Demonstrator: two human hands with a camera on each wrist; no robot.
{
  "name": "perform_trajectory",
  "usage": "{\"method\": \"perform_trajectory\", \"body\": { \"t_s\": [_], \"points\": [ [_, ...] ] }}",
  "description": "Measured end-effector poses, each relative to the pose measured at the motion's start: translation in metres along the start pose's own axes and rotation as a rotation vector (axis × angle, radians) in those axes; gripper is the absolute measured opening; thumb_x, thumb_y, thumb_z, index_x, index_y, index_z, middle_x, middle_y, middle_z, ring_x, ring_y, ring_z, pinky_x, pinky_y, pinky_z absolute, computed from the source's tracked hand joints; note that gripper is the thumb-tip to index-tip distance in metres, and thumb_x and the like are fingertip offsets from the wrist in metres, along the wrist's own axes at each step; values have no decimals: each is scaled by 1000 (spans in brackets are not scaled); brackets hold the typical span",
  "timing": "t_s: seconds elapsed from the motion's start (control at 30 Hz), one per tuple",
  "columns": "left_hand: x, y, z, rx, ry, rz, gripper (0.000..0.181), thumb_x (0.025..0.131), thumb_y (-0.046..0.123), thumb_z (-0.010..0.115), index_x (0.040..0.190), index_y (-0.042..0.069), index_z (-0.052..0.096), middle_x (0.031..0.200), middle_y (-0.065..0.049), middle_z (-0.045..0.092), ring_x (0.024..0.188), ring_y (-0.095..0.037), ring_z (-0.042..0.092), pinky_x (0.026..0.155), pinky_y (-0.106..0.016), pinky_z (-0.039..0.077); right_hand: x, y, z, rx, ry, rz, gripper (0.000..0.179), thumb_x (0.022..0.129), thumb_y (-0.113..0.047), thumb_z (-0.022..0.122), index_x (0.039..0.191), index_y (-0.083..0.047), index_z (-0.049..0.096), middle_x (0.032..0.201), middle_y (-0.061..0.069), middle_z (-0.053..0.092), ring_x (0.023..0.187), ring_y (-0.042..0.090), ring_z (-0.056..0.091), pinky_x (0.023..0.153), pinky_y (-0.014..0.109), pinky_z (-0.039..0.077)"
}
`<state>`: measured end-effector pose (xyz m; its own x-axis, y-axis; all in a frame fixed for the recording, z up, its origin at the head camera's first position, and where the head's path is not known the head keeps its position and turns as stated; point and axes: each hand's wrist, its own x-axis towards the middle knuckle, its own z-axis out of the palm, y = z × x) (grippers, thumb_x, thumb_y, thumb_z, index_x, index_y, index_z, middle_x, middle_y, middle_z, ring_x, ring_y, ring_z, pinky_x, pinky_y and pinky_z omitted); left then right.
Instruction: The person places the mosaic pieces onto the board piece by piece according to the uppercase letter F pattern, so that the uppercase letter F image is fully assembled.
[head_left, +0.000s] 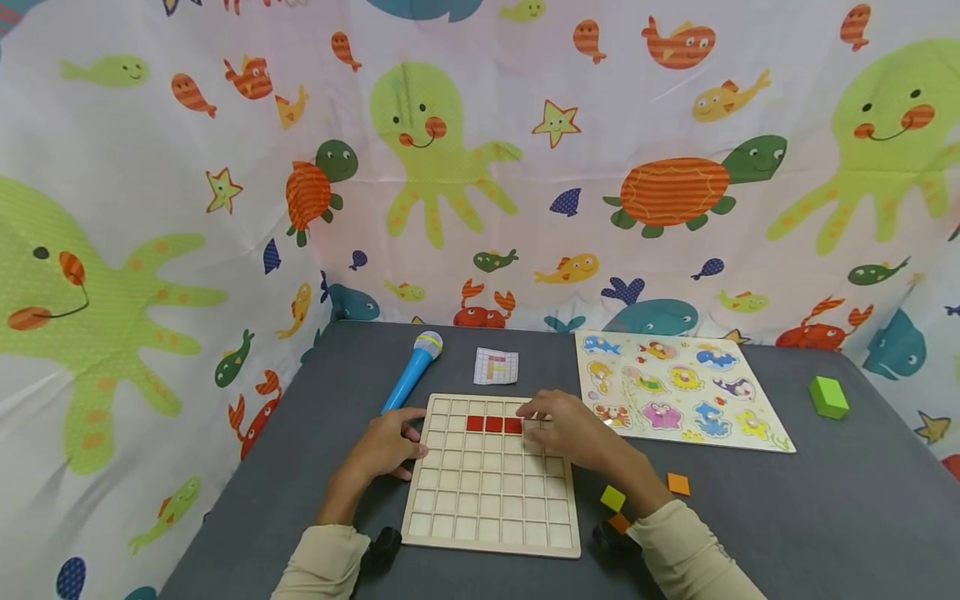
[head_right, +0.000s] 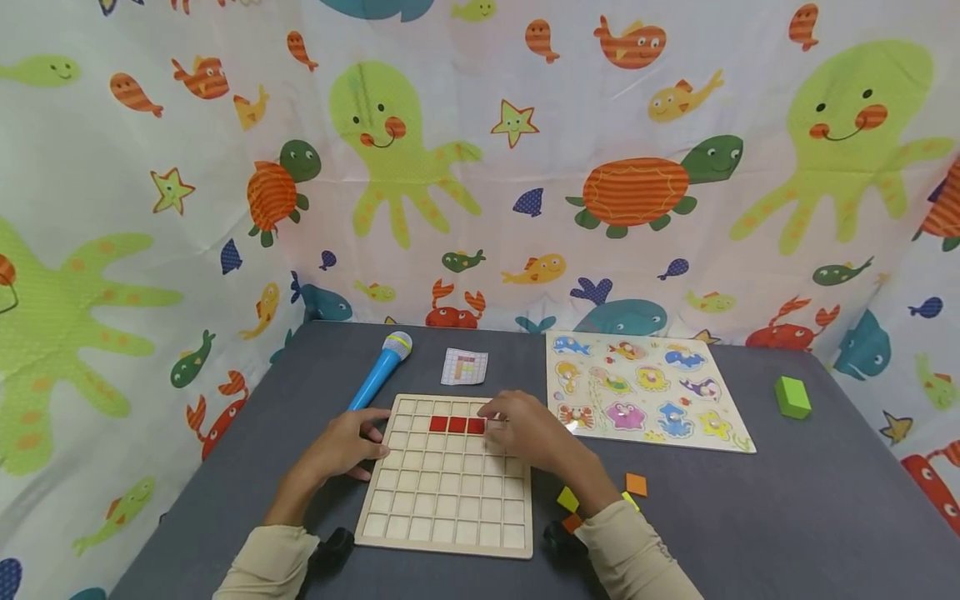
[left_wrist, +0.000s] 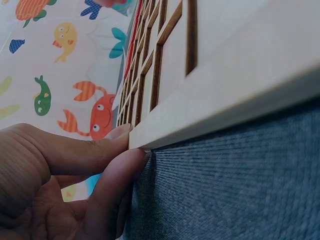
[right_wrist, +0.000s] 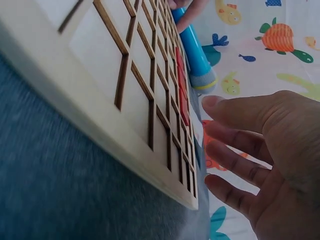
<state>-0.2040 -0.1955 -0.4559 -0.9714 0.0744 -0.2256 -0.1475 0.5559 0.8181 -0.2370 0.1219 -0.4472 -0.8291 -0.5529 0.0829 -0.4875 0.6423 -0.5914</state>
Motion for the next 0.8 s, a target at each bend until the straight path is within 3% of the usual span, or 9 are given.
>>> {"method": "perform_trajectory", "body": {
  "t_s": [0.23, 0.47, 0.8],
  "points": [
    [2, 2, -2, -20, 5, 18, 63, 92, -7, 76, 151, 3, 57, 102, -14, 61, 78, -21, 66, 54, -35, 64, -20, 2, -14, -39, 15, -5, 27, 102, -20, 73, 127, -10, 76, 123, 5, 70, 107, 23, 65, 88, 43, 60],
    [0, 1, 0, -23, -2, 27, 63, 92, -8, 76, 151, 3, 57, 100, -13, 59, 77, -22, 64, 54, -35, 64, -44, 5, -27, -109, 45, -16, 28, 100, -18, 76, 127, -10, 76, 123, 5, 71, 116, 31, 66, 100, 58, 57],
    [-2, 0, 1, -18, 2, 26, 62, 92, -7, 76, 150, 3, 58, 99, -12, 59, 76, -21, 65, 54, -36, 64, -74, 23, -48, -102, 66, 37, 31, 99, -19, 77, 128, -12, 76, 119, 0, 71, 107, 22, 66, 90, 42, 61]
  ]
}}
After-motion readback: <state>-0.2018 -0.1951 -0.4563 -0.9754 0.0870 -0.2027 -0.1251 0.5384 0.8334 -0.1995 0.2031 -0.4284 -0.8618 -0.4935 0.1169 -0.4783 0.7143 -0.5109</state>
